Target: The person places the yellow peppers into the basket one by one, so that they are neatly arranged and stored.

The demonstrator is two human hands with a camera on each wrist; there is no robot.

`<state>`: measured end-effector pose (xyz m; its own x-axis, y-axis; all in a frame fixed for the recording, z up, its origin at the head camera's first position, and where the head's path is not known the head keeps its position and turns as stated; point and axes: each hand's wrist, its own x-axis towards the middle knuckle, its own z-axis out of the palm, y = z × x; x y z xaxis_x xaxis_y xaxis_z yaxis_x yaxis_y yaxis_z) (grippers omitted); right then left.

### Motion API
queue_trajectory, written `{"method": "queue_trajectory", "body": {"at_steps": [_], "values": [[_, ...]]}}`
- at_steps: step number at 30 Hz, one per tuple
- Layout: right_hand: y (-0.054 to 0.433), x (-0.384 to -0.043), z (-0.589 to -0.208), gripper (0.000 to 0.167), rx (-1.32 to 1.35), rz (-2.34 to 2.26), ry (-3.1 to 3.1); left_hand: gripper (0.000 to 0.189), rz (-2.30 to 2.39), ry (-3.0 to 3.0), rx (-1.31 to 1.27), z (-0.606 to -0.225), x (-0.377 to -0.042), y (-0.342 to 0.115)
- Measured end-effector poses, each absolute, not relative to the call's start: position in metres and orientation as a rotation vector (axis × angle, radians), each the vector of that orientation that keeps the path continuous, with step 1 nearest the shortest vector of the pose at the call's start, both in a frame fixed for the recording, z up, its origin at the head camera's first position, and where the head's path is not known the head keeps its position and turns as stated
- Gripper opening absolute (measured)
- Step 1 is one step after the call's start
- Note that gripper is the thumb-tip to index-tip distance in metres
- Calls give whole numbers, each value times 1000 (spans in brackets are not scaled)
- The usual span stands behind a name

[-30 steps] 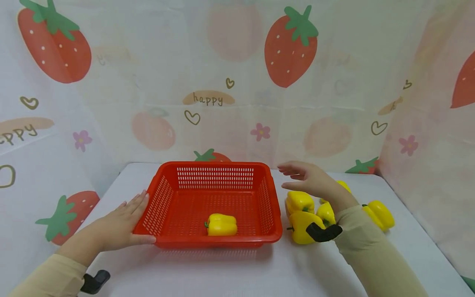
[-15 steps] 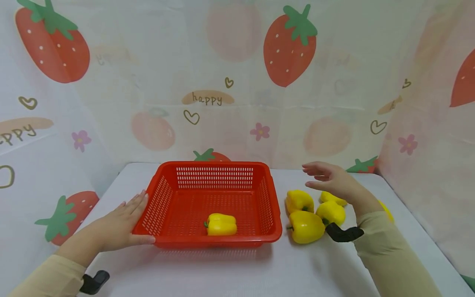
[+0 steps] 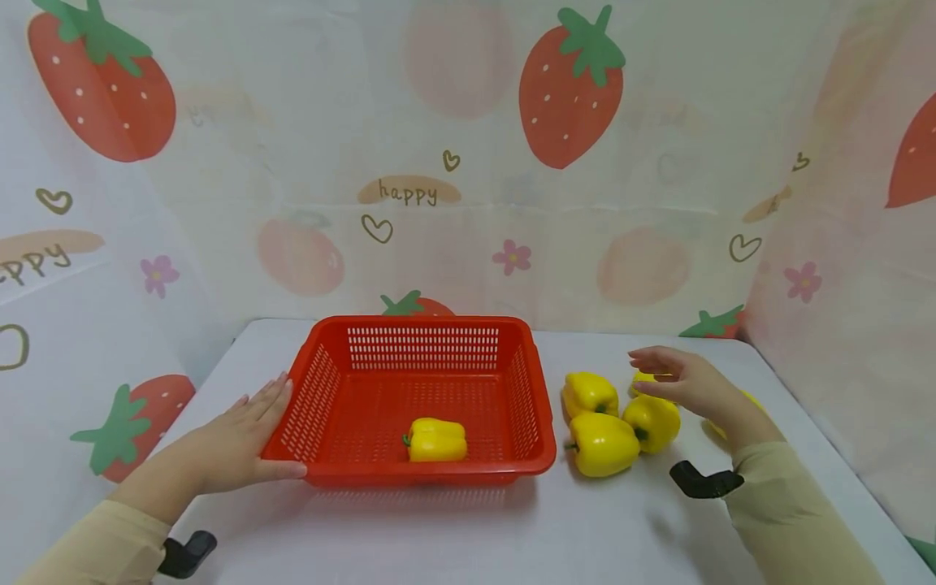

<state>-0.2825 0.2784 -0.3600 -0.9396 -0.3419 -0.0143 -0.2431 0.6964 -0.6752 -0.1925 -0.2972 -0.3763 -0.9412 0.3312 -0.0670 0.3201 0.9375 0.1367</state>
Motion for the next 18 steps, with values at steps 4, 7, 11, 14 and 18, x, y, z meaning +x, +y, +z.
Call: {"method": "queue_trajectory", "body": {"at_steps": [4,7,11,14,18], "values": [[289,-276,-369,59,-424,-1126,2717,117,196,3005,512,-376,-193,-297],[297,-273,-377,60,-340,-1181,2661,117,190,3005,508,-377,-192,-298],[305,-269,-386,60,-313,-1185,2639,117,187,3009,510,-376,-193,-297],[309,-267,-390,59,-325,-1156,2668,116,199,3006,512,-375,-193,-297],[311,-266,-392,62,-297,-1090,2700,116,204,3001,506,-374,-192,-296]]}}
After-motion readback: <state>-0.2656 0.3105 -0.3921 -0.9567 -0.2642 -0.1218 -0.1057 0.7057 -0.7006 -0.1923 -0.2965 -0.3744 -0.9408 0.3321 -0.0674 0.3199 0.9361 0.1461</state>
